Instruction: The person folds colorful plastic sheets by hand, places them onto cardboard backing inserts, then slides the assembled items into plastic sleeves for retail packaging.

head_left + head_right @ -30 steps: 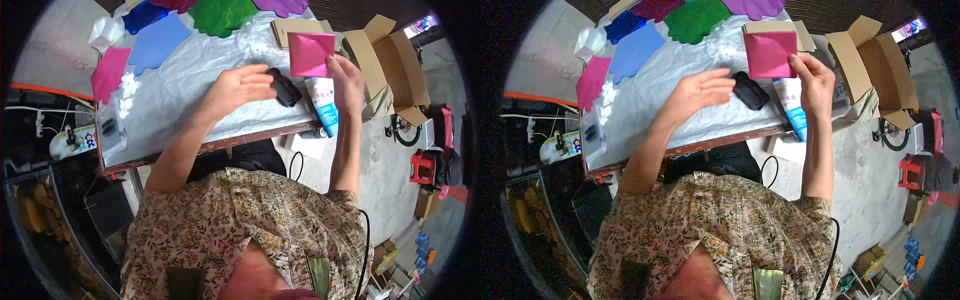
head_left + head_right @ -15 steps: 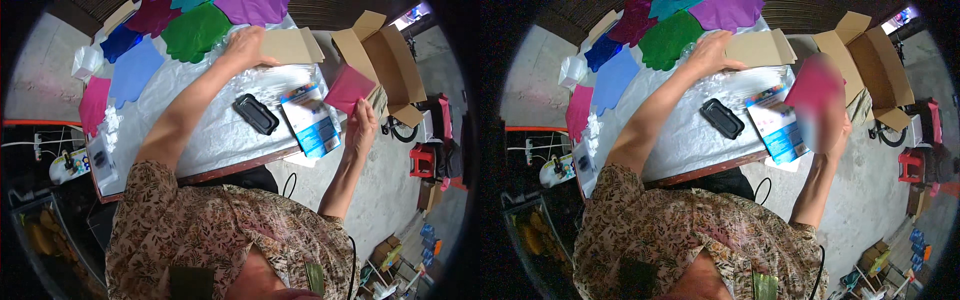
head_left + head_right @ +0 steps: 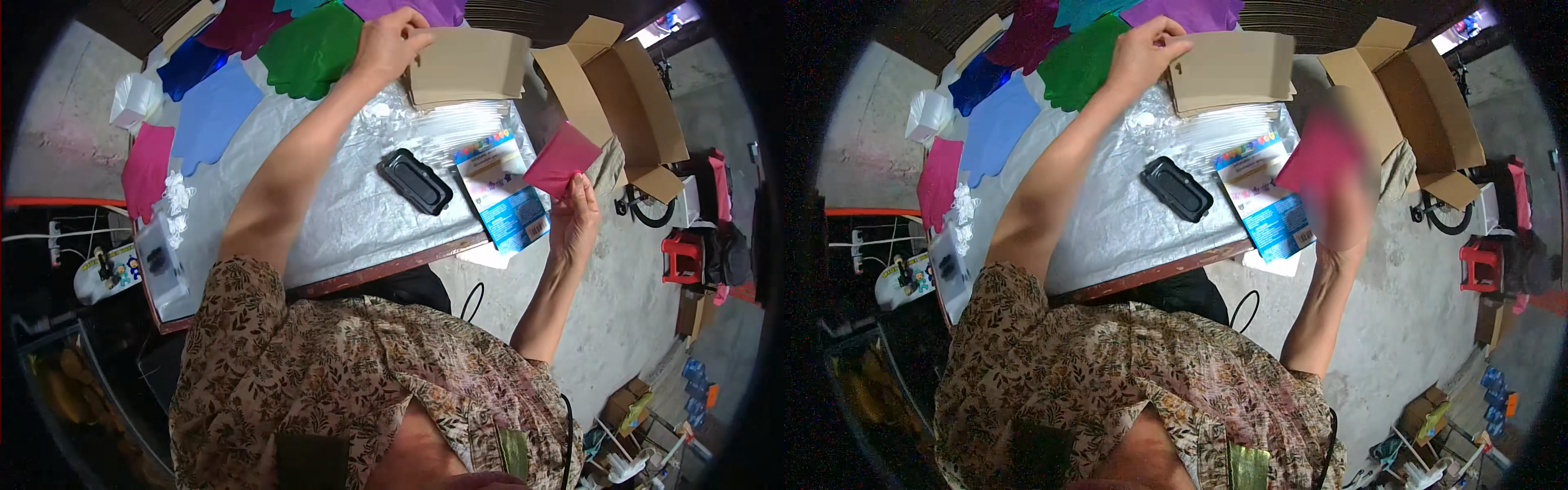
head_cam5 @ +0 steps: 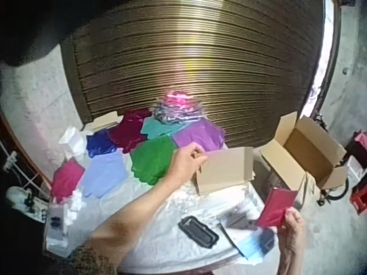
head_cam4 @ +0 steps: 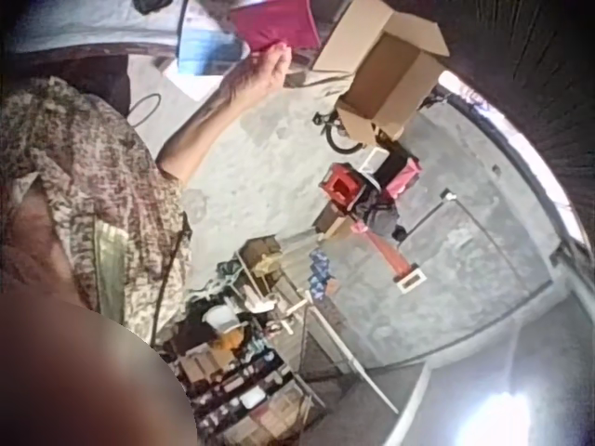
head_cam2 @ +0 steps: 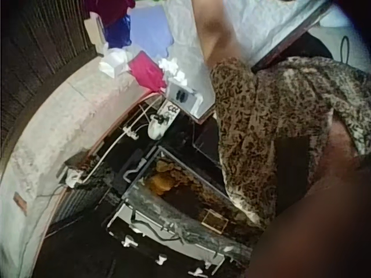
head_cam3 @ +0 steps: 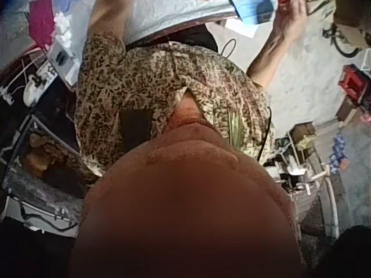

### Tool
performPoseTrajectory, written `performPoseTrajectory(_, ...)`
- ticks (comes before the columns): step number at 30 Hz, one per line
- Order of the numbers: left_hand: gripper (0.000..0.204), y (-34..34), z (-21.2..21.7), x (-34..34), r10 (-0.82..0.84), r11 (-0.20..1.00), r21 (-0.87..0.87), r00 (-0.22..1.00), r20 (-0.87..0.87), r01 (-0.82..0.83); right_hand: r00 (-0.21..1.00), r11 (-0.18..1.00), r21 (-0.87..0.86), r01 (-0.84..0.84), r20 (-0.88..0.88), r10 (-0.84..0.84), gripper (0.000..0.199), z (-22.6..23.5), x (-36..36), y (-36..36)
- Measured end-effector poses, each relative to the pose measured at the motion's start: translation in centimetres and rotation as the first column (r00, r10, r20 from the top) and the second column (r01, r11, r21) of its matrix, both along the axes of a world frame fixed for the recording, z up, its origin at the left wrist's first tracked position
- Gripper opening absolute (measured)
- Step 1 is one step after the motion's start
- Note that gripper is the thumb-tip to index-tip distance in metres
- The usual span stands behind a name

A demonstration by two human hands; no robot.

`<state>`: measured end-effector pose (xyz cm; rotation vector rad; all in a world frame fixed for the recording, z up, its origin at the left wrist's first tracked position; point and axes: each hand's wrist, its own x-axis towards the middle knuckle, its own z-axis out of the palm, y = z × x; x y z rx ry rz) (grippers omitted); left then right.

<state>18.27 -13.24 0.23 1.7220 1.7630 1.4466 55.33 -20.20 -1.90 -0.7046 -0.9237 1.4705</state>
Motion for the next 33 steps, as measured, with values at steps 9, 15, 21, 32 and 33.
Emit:
performPoseTrajectory(9,0.027,-20.5,1.6,-7.3,0.110,0.979,-0.201,0.912,0.395,-0.031,0.853,0.842,-0.180,-0.509,0.028,0.522,0.022,2.1,-9.2,-1.8)
performPoseTrajectory(15,0.026,-28.7,-4.3,-10.8,0.323,0.859,-0.478,0.918,0.229,-0.183,0.544,0.632,-0.347,-0.693,0.324,0.774,0.015,0.9,-22.0,-4.0)
performPoseTrajectory(21,0.028,-27.3,-8.0,-11.4,0.360,0.814,-0.510,0.930,0.069,-0.278,0.381,0.654,-0.287,-0.700,0.625,0.681,0.014,-5.2,-26.9,-3.2)
performPoseTrajectory(32,0.062,-24.6,-11.2,-5.4,0.132,0.986,-0.010,0.804,-0.580,-0.169,0.333,0.733,-0.120,-0.670,0.833,0.442,0.020,-5.5,-26.8,-3.0)
performPoseTrajectory(33,0.065,-24.6,-11.5,-5.2,0.124,0.984,-0.033,0.797,-0.591,-0.177,0.331,0.734,-0.123,-0.668,0.834,0.441,0.020,-5.4,-26.9,-3.2)
